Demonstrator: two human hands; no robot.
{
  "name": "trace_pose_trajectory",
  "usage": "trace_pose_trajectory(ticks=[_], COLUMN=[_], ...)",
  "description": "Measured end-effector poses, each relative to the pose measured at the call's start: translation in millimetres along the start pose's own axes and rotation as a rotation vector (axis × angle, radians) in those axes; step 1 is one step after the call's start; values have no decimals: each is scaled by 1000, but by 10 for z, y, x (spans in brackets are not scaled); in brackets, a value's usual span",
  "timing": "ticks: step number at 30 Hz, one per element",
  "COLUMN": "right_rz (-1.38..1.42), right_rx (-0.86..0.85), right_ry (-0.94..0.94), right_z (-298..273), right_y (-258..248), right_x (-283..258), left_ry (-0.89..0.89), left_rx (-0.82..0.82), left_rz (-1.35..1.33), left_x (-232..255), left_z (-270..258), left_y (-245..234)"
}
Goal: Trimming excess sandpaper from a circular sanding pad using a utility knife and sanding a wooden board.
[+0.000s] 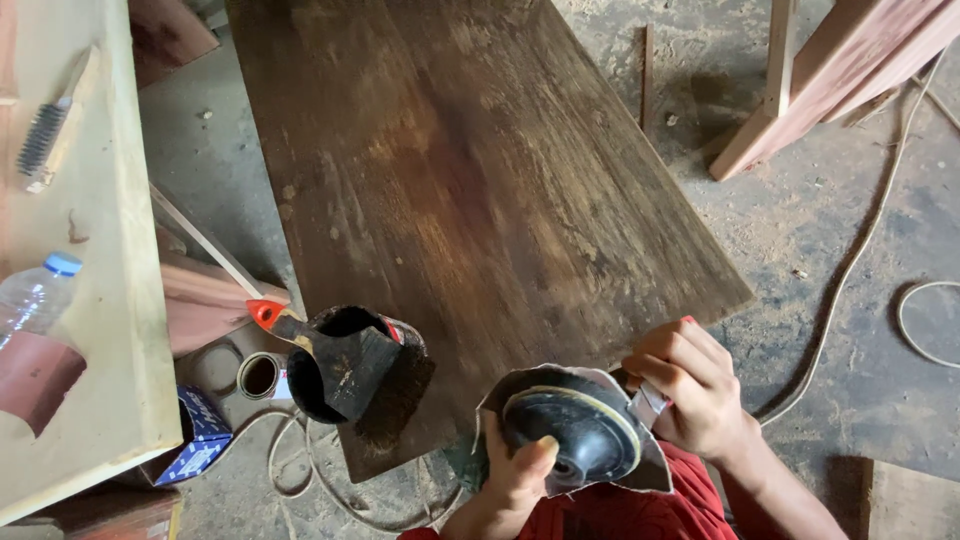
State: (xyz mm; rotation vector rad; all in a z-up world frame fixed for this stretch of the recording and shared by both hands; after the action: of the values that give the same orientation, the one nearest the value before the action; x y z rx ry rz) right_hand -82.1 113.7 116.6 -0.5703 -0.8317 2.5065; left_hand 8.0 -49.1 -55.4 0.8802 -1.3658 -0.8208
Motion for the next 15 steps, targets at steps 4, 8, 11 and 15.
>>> trace_pose_trajectory(ticks=[4,8,11,15], right_rz=[18,33,23,44], right_rx=[1,4,3,-19], right_ry=[-17,-28,-18,77], right_z=[17,-9,-74,-303], right_y=[-3,27,131,196], right_x=[-9,34,119,271], left_ry=[-5,40,-18,292], left_rx=[49,-24,-144,-281], left_rz=[26,105,224,763], left_x=[-908,-4,-7,-968], left_z=[-319,18,-26,-172], left_y=[-1479,159,240,-1047])
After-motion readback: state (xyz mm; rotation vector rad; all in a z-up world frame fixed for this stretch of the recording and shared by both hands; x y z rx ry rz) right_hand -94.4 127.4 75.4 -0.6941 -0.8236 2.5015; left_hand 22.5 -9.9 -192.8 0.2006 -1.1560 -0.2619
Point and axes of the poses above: each hand's wrist, its own z-axis towards the middle knuckle, its own y-axis out of the palm, x = y × z, the point moved 4 cm from there along z, towards the middle knuckle, and after that the axes turned 10 degrees about -z, right-handed, at the moved point
